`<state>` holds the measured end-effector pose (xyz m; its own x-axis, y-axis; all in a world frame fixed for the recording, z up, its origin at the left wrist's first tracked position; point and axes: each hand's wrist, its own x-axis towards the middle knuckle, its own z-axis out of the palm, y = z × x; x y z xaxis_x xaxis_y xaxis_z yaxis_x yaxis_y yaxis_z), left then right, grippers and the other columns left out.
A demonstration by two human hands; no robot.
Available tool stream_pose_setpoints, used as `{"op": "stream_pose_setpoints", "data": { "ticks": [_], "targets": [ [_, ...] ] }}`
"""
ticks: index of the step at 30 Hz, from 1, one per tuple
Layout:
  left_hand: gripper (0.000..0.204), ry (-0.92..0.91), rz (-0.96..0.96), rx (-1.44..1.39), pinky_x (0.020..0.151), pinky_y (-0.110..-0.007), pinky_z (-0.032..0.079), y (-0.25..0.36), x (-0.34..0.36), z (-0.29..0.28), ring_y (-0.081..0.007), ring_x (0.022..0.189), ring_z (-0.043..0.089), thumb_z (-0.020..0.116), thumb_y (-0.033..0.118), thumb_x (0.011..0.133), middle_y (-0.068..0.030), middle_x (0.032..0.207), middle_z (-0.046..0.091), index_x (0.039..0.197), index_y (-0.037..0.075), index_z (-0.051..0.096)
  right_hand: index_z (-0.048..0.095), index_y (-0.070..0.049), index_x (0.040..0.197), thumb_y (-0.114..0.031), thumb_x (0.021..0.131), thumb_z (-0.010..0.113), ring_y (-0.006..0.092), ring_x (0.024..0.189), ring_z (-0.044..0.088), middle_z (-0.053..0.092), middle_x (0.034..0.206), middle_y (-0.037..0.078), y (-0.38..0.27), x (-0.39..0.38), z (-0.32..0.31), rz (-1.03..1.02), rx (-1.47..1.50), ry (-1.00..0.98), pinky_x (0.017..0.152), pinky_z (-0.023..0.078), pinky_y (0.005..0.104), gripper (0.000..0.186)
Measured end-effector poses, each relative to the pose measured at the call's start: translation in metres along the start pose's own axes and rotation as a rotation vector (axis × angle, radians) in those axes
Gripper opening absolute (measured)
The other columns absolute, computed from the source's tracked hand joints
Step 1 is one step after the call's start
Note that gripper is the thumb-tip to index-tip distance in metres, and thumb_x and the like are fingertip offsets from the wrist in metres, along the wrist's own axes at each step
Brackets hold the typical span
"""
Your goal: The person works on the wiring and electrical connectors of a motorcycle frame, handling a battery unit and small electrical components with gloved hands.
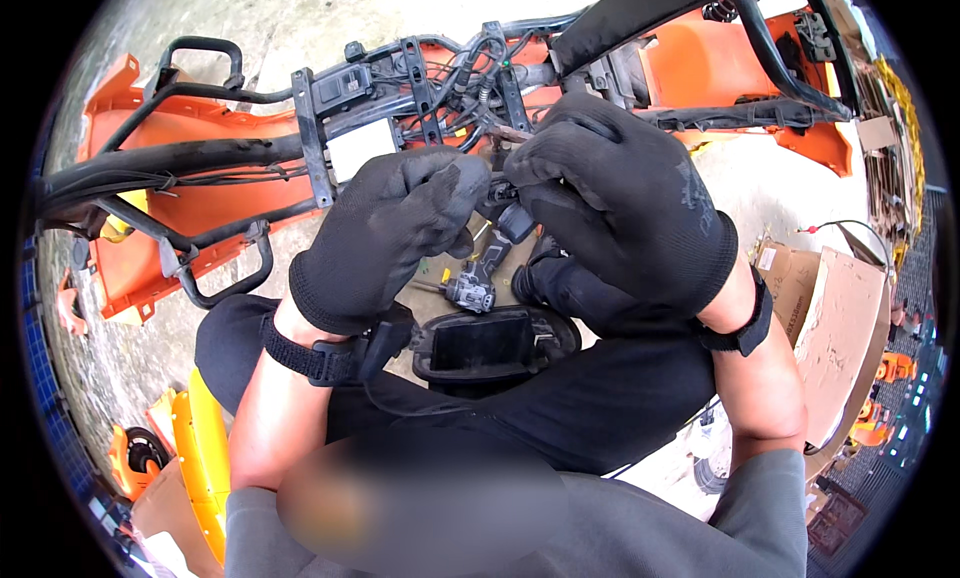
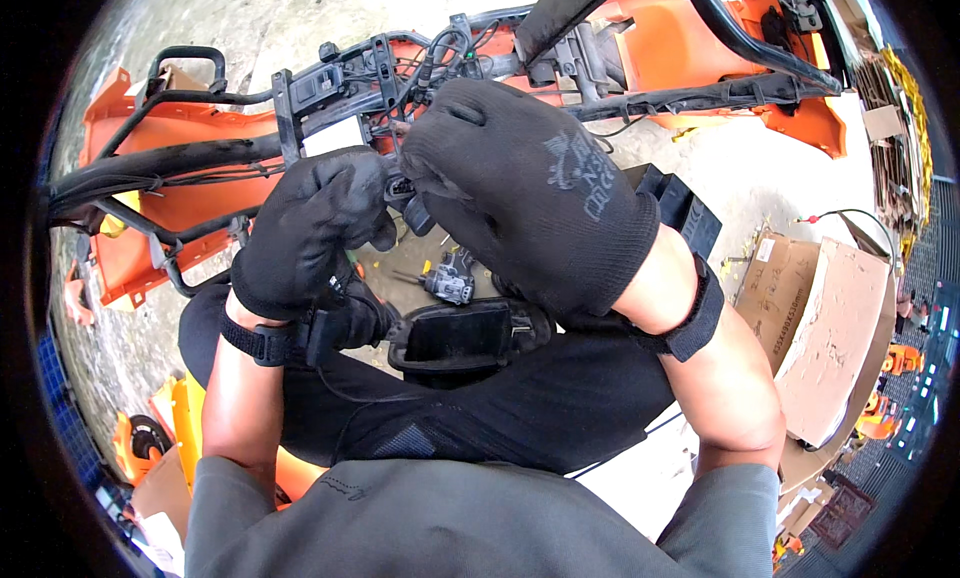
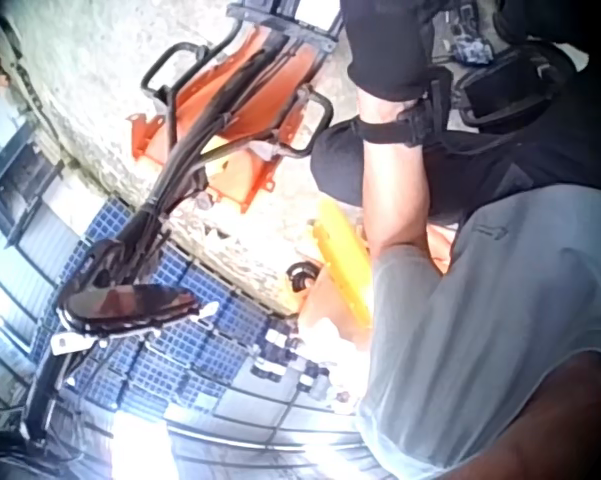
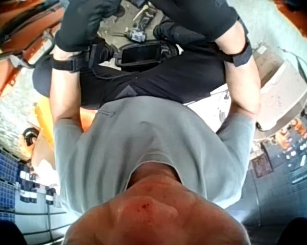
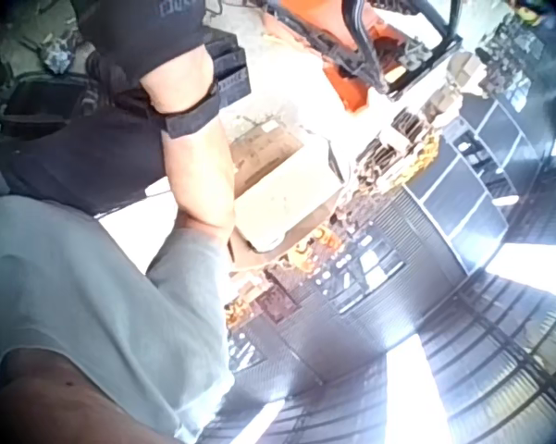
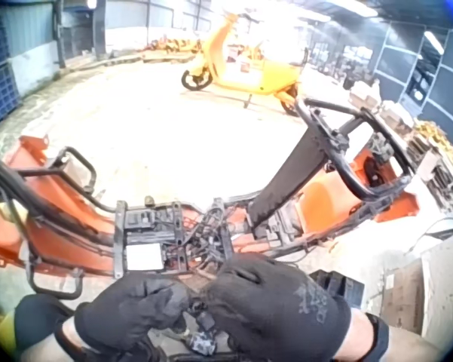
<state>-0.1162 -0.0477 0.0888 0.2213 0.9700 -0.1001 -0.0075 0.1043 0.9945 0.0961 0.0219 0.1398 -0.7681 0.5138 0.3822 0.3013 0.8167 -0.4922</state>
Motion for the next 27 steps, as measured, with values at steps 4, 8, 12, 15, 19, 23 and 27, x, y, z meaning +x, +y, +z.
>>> {"op": "stream_pose_setpoints", "data": {
  "ticks": [4, 8, 12, 15, 19, 23, 27],
  "targets": [
    [0.034, -0.018, 0.116, 0.055, 0.071, -0.028, 0.05, 0.0, 0.0, -0.003, -0.0134, 0.076, 0.063, 0.058, 0.026, 0.096, -0.0081, 0.09, 0.065, 0.114, -0.002, 0.062, 0.062, -0.003, 0.093, -0.001, 0.071, 0.07, 0.0343, 0.077, 0.057, 0.057, 0.083, 0.013, -0.001, 0.001, -0.001, -0.001, 0.016, 0.015, 0.065, 0.046, 0.0393, 0.023],
    [0.032, -0.064, -0.211, -0.065, 0.07, -0.028, 0.049, 0.015, 0.008, -0.003, -0.0135, 0.076, 0.063, 0.059, 0.025, 0.096, -0.0078, 0.087, 0.065, 0.111, -0.002, 0.063, 0.061, -0.003, 0.092, 0.0, 0.07, 0.07, 0.0332, 0.077, 0.058, 0.057, 0.084, 0.013, -0.002, 0.001, 0.004, -0.03, -0.043, 0.033, 0.063, 0.047, 0.0398, 0.024],
    [0.031, -0.062, -0.179, -0.058, 0.067, -0.028, 0.048, 0.015, 0.006, 0.002, -0.0124, 0.074, 0.061, 0.057, 0.029, 0.096, -0.0065, 0.082, 0.065, 0.102, -0.001, 0.064, 0.061, -0.003, 0.091, 0.001, 0.07, 0.07, 0.0309, 0.076, 0.059, 0.057, 0.083, 0.012, -0.002, 0.0, 0.008, -0.06, -0.084, 0.062, 0.063, 0.047, 0.0379, 0.023],
    [0.031, -0.028, -0.15, -0.071, 0.067, -0.029, 0.048, 0.014, 0.003, 0.0, -0.0119, 0.073, 0.061, 0.054, 0.029, 0.098, -0.0061, 0.08, 0.065, 0.097, 0.0, 0.064, 0.062, -0.003, 0.091, 0.0, 0.071, 0.071, 0.0289, 0.074, 0.059, 0.057, 0.081, 0.01, 0.0, 0.001, -0.001, 0.004, -0.012, 0.027, 0.063, 0.046, 0.035, 0.022],
    [0.029, 0.041, 0.137, 0.094, 0.065, -0.03, 0.047, -0.003, 0.003, 0.001, -0.0123, 0.071, 0.06, 0.049, 0.028, 0.099, -0.0049, 0.075, 0.062, 0.092, 0.002, 0.061, 0.062, -0.003, 0.09, -0.002, 0.073, 0.071, 0.0269, 0.072, 0.057, 0.055, 0.079, 0.01, 0.002, 0.004, -0.002, 0.03, 0.076, 0.03, 0.063, 0.045, 0.0325, 0.02],
    [0.03, 0.011, -0.01, -0.169, 0.061, -0.031, 0.044, 0.0, 0.004, 0.0, -0.0117, 0.061, 0.049, 0.047, 0.03, 0.101, -0.0009, 0.066, 0.05, 0.091, 0.004, 0.057, 0.065, -0.001, 0.096, -0.004, 0.08, 0.067, 0.0207, 0.073, 0.058, 0.059, 0.084, 0.008, 0.006, 0.003, -0.007, 0.105, 0.158, -0.006, 0.065, 0.047, 0.0325, 0.017],
    [0.033, 0.024, -0.126, -0.347, 0.059, -0.03, 0.042, 0.003, 0.005, -0.001, -0.0101, 0.054, 0.035, 0.045, 0.035, 0.103, 0.0027, 0.061, 0.037, 0.091, 0.006, 0.055, 0.066, -0.002, 0.107, -0.011, 0.095, 0.055, 0.0079, 0.069, 0.053, 0.063, 0.086, 0.001, 0.012, -0.004, -0.012, 0.354, 0.327, 0.141, 0.06, 0.044, 0.026, 0.019]
  ]
}}
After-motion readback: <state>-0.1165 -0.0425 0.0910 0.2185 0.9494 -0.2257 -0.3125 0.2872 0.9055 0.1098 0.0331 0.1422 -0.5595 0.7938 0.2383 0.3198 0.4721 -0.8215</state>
